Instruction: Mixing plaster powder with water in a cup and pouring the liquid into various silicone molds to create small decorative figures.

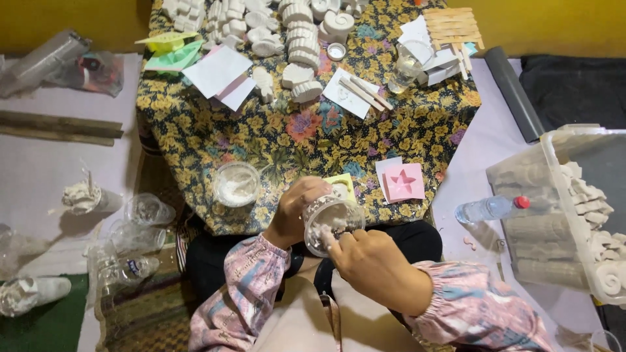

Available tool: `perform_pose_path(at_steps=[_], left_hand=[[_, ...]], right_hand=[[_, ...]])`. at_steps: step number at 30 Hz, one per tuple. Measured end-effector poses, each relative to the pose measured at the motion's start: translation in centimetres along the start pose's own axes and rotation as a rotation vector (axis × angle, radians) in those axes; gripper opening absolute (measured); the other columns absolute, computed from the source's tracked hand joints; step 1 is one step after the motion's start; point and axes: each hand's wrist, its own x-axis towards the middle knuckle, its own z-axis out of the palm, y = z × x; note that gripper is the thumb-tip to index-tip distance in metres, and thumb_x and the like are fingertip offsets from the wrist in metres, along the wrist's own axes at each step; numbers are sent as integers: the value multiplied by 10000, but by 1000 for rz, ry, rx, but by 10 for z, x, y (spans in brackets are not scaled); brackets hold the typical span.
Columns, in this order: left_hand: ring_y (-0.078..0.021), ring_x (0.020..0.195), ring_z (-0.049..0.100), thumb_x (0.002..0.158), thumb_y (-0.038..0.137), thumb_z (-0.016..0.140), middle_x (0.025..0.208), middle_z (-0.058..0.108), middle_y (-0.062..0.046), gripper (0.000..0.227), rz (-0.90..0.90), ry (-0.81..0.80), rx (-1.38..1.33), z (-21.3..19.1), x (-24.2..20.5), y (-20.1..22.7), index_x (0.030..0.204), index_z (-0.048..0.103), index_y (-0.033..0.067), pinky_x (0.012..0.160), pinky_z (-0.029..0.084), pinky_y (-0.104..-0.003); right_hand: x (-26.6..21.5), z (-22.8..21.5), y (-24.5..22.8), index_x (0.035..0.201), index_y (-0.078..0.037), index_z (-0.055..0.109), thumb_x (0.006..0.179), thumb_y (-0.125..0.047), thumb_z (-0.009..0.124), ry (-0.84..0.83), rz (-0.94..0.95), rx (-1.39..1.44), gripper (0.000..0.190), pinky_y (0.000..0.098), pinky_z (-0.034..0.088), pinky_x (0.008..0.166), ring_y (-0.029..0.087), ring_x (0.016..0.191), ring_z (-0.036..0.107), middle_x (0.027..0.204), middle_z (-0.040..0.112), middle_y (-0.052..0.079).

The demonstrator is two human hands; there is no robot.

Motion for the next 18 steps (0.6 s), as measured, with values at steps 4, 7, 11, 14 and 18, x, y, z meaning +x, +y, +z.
perform_pose_path(at_steps=[4, 7, 11, 14, 18], left_hand=[[-235, 968, 685, 713, 134, 917, 1059, 704, -55, 585, 22, -13, 14, -1, 4, 5, 1170, 553, 136, 909, 602, -379], [-226, 972, 689, 740, 140, 900, 1061, 711, -43, 538, -1, -77, -35, -4, 8, 12, 1155, 557, 136, 909, 594, -374], [-228, 963, 685, 731, 101, 895, 1054, 716, -46, 527, 24, -102, -55, -8, 14, 15, 1150, 577, 129, 897, 590, -376], [-230, 972, 677, 739, 128, 893, 1064, 709, -50, 519, 31, -108, -51, -8, 14, 17, 1153, 581, 120, 897, 583, -376], [-203, 948, 672, 748, 122, 890, 1033, 710, -21, 470, 55, -88, -13, -8, 14, 14, 1130, 616, 133, 919, 564, -376]], right_hand=[[-3, -15, 11, 1257, -8, 662, 865, -126, 616, -89, -23, -202, 412, 200, 306, 342, 64, 381, 426, 533, 574, -36], [4, -27, 8, 1176, -27, 737, 813, -105, 633, 107, 76, -347, 386, 251, 295, 440, 115, 505, 381, 639, 496, -1], [8, -15, 7, 899, -77, 643, 861, -115, 612, 82, 49, -489, 62, 267, 310, 457, 118, 497, 394, 607, 497, -1], [5, -15, 9, 896, -58, 648, 836, -95, 616, -5, 78, -356, 78, 263, 328, 407, 106, 454, 423, 584, 530, 5], [2, -10, 9, 822, -50, 640, 823, -106, 647, -35, 116, -288, 56, 244, 304, 328, 62, 386, 394, 551, 509, -14]])
